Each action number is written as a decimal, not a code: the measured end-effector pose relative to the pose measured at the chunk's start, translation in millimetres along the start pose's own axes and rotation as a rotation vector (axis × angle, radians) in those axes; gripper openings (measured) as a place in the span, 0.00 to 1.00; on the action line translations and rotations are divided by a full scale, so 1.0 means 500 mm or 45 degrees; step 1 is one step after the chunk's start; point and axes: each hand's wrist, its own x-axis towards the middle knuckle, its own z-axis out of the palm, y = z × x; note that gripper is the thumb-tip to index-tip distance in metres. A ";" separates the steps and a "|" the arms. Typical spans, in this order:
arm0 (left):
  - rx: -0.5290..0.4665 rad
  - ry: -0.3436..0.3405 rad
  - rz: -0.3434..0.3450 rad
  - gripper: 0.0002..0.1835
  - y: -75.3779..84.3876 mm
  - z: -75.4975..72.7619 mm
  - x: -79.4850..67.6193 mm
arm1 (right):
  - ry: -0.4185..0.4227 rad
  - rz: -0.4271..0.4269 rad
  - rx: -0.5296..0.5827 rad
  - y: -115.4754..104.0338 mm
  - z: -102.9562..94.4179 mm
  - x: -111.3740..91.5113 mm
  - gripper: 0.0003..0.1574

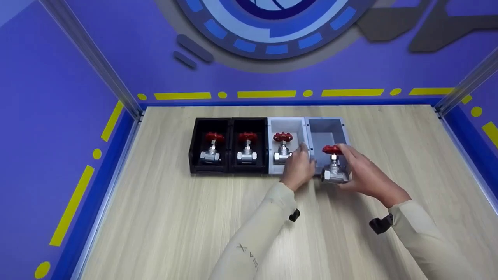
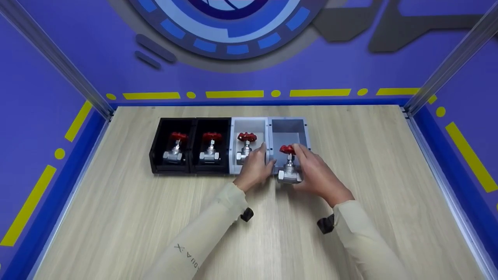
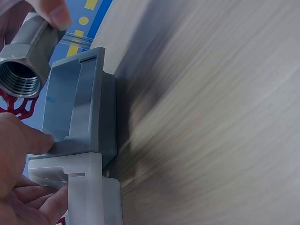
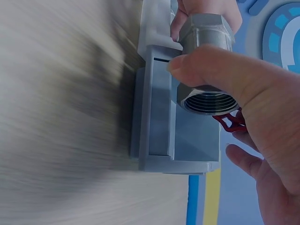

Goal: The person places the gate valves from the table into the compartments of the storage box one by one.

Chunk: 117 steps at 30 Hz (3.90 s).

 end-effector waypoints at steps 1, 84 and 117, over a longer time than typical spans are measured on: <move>-0.005 -0.005 -0.005 0.38 0.000 0.000 0.000 | -0.003 0.008 0.002 0.000 -0.001 0.002 0.73; 0.068 0.049 0.027 0.36 -0.003 0.005 -0.001 | -0.095 0.177 0.020 0.033 -0.003 0.079 0.75; 0.031 -0.021 -0.040 0.38 -0.001 0.006 0.000 | -0.153 0.226 0.065 0.056 0.009 0.116 0.74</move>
